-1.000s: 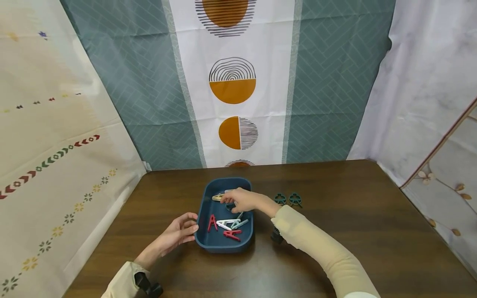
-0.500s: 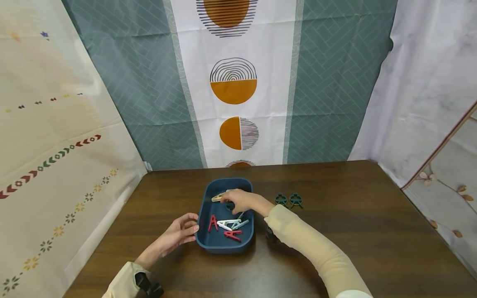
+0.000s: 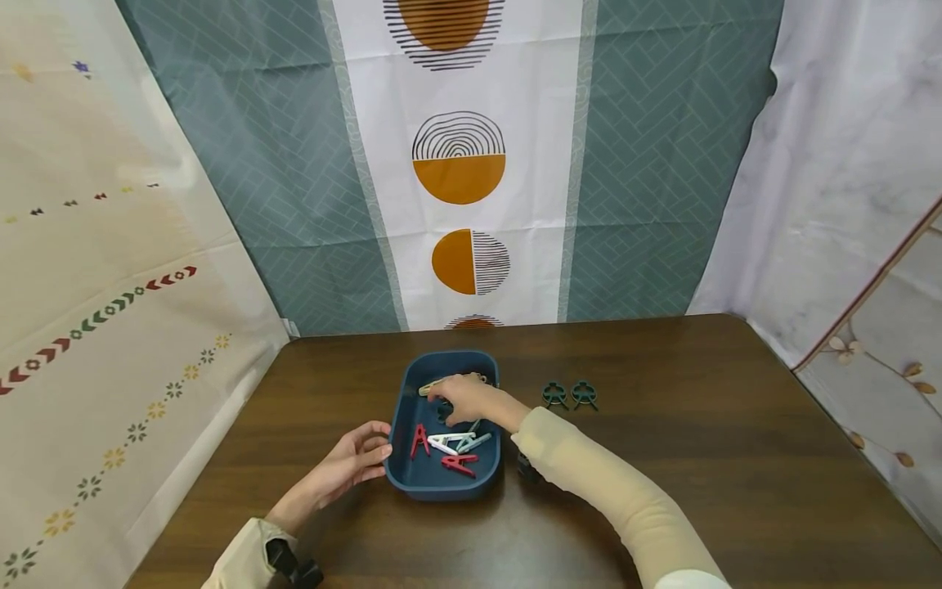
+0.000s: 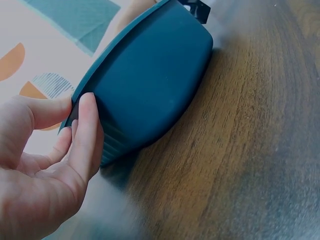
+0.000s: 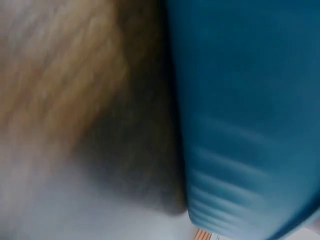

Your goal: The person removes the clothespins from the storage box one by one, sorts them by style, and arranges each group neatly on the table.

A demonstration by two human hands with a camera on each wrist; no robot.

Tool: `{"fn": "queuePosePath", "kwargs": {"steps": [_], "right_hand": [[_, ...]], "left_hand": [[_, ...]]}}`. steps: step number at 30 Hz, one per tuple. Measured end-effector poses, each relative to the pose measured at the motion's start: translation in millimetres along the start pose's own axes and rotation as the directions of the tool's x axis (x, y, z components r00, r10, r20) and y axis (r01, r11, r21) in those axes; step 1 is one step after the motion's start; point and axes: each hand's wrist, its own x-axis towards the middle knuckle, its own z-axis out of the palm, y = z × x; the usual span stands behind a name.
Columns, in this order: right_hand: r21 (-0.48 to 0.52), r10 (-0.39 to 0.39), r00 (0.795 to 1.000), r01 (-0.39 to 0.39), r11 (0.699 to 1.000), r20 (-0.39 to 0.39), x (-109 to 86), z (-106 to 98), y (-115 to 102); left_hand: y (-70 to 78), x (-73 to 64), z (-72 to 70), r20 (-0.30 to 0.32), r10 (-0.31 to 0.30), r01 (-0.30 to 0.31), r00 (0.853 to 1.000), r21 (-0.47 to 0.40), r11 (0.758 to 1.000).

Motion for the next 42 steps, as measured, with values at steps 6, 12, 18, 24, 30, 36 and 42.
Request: {"fn": "queuePosePath", "kwargs": {"steps": [6, 12, 18, 24, 30, 36, 42], "right_hand": [[-0.011, -0.022, 0.997, 0.021, 1.000, -0.068, 2.9, 9, -5], [0.211, -0.037, 0.997, 0.049, 0.976, -0.063, 2.6, 6, 0], [0.274, -0.056, 0.998, 0.050, 0.960, 0.015, -0.2, 1, 6], [0.286, -0.079, 0.994, 0.055, 0.957, 0.075, 0.7, 1, 4], [0.169, -0.075, 0.989, 0.052, 0.984, 0.130, -0.3, -1, 3], [0.091, -0.052, 0.984, 0.037, 0.995, 0.168, -2.3, -4, 3], [0.035, -0.043, 0.987, 0.038, 0.999, 0.155, -3.1, -5, 3]], "left_hand": [[0.0, 0.2, 0.1, 0.010, 0.002, -0.002, 1.000, -0.002, 1.000], [-0.6, 1.6, -1.5, 0.008, -0.005, 0.005, 1.000, 0.009, 1.000], [-4.3, 4.5, -2.7, 0.001, -0.018, 0.018, 1.000, 0.000, 1.000], [-4.8, 3.3, -3.5, 0.002, -0.014, 0.014, 1.000, -0.005, 1.000], [-3.7, 1.5, -2.3, 0.006, -0.003, 0.003, 1.000, -0.005, 1.000], [-3.9, 1.1, -2.2, 0.008, -0.003, 0.003, 1.000, -0.006, 1.000], [-3.8, 1.8, -3.0, 0.005, -0.008, 0.008, 1.000, -0.006, 1.000]]}}
